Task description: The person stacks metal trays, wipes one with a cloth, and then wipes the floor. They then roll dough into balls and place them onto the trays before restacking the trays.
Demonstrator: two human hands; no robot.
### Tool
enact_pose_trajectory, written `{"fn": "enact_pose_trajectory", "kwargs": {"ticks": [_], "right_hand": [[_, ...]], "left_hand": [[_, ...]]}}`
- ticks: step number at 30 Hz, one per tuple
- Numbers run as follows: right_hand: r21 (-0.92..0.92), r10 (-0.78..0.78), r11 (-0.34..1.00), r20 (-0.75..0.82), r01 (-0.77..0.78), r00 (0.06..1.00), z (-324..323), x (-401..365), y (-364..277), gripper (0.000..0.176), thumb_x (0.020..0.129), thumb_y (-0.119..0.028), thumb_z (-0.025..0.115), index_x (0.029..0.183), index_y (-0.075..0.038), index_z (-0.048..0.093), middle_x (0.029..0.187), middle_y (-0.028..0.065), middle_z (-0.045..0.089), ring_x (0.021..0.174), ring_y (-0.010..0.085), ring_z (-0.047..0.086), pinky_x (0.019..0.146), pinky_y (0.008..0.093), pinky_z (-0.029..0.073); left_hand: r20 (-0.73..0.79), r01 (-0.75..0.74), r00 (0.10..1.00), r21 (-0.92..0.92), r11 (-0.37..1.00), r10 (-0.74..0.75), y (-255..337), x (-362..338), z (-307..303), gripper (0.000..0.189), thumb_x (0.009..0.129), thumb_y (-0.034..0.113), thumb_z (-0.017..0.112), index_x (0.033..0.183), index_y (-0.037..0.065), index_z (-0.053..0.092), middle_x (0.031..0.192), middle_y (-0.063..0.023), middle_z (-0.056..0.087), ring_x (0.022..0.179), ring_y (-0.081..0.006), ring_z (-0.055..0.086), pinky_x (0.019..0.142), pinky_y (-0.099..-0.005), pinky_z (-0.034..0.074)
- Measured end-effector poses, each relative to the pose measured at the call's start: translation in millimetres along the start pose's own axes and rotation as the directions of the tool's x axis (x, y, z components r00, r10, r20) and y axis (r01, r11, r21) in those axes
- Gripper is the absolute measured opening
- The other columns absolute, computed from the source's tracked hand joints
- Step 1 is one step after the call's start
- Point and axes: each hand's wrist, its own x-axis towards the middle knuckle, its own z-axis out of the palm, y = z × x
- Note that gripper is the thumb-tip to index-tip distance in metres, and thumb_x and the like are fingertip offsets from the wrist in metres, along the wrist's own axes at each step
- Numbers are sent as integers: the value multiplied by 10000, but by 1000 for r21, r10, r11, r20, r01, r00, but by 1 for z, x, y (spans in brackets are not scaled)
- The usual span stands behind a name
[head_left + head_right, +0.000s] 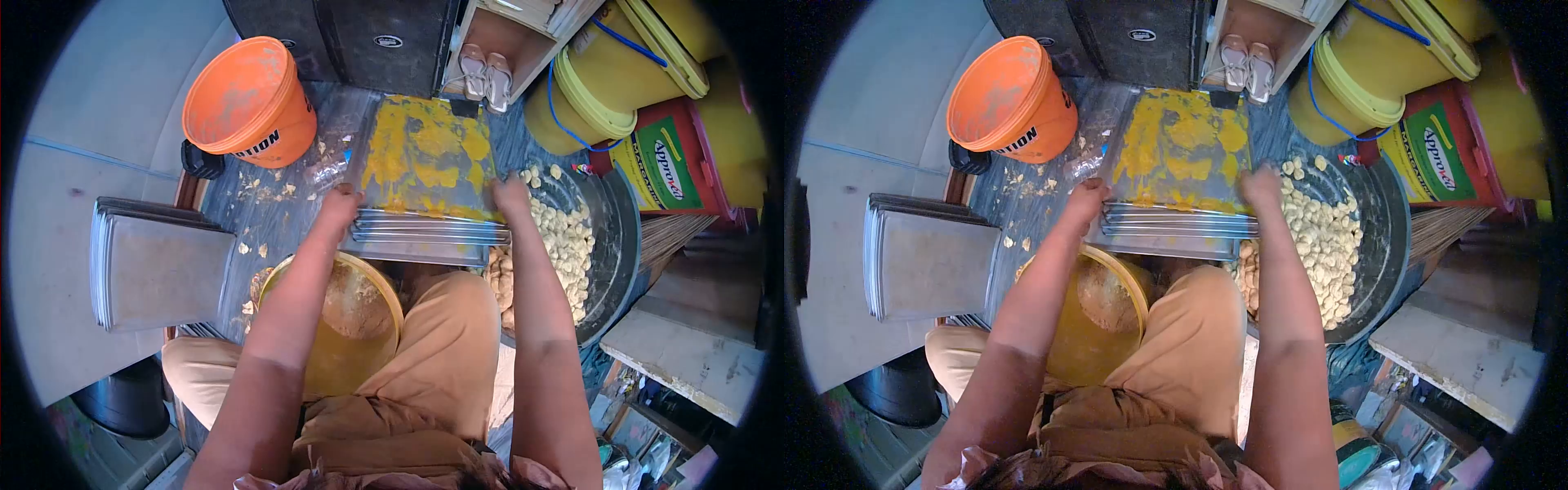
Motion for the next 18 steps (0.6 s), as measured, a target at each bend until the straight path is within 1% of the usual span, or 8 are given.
{"fn": "enact_pose_trajectory", "kwargs": {"ticks": [1, 4, 6, 7, 8, 11, 14, 18], "right_hand": [[-65, 66, 996, 2, -65, 998, 12, 5, 17, 510, 791, -345, 530, 1155, 11, 557, 1203, 263, 516, 1119, 391, 496, 944, 416, 407], [210, 62, 976, 19, -65, 998, 27, 8, 40, 429, 805, -297, 536, 1034, 60, 601, 938, 264, 622, 889, 370, 606, 813, 405, 457], [340, 97, 934, 48, -108, 994, 58, 36, 77, 366, 809, -246, 528, 990, 59, 620, 855, 212, 639, 780, 306, 618, 729, 375, 464], [403, 114, 906, 64, -130, 991, 54, 37, 73, 337, 811, -221, 524, 969, 58, 630, 813, 187, 647, 725, 274, 624, 688, 360, 468], [483, 143, 855, 131, -189, 981, 46, 34, 74, 429, 774, -244, 492, 1070, 46, 603, 1022, 288, 603, 994, 390, 583, 866, 407, 444], [448, 166, 869, 137, -211, 977, 16, 22, 59, 401, 800, -233, 484, 1052, 54, 604, 988, 291, 609, 976, 394, 586, 841, 410, 445], [290, 100, 952, -1, -95, 995, -14, -4, 44, 369, 831, -223, 474, 1035, 54, 607, 959, 286, 616, 943, 385, 598, 821, 409, 446], [380, 48, 924, 7, -47, 999, -37, -41, 55, 368, 871, -240, 459, 1052, 47, 600, 959, 279, 617, 927, 378, 602, 820, 403, 445]], "left_hand": [[-15, 1, 1000, -6, 1000, -1, -2, 2, 1, 439, 806, 148, 603, 1170, -83, 517, 1016, -172, 605, 846, -228, 589, 675, -330, 470], [33, 25, 999, -110, 994, -22, -14, 23, 3, 268, 822, 138, 597, 1011, -51, 581, 810, -110, 592, 668, -182, 562, 537, -305, 444], [84, 47, 996, -149, 988, -35, -25, 35, 7, 167, 831, 130, 597, 898, -22, 598, 689, -67, 547, 563, -153, 522, 472, -286, 416], [107, 55, 993, -140, 989, -40, -27, 36, 10, 133, 834, 125, 597, 848, -7, 594, 643, -47, 515, 522, -140, 497, 452, -278, 401], [131, 63, 990, -129, 990, -46, -28, 36, 12, 118, 837, 120, 598, 797, 9, 591, 598, -27, 483, 482, -127, 471, 432, -269, 387], [147, 104, 985, -96, 990, -89, -21, 26, 14, 103, 844, 111, 598, 797, 20, 591, 600, -31, 496, 468, -135, 474, 443, -260, 398], [180, 43, 983, -109, 993, -23, -21, 1, 7, 78, 846, 90, 592, 825, 15, 581, 626, -31, 516, 489, -137, 491, 451, -243, 402], [245, 102, 968, -199, 975, -52, -19, -53, -9, 112, 859, 93, 580, 899, -10, 558, 733, -38, 548, 588, -127, 529, 513, -243, 452]]}}
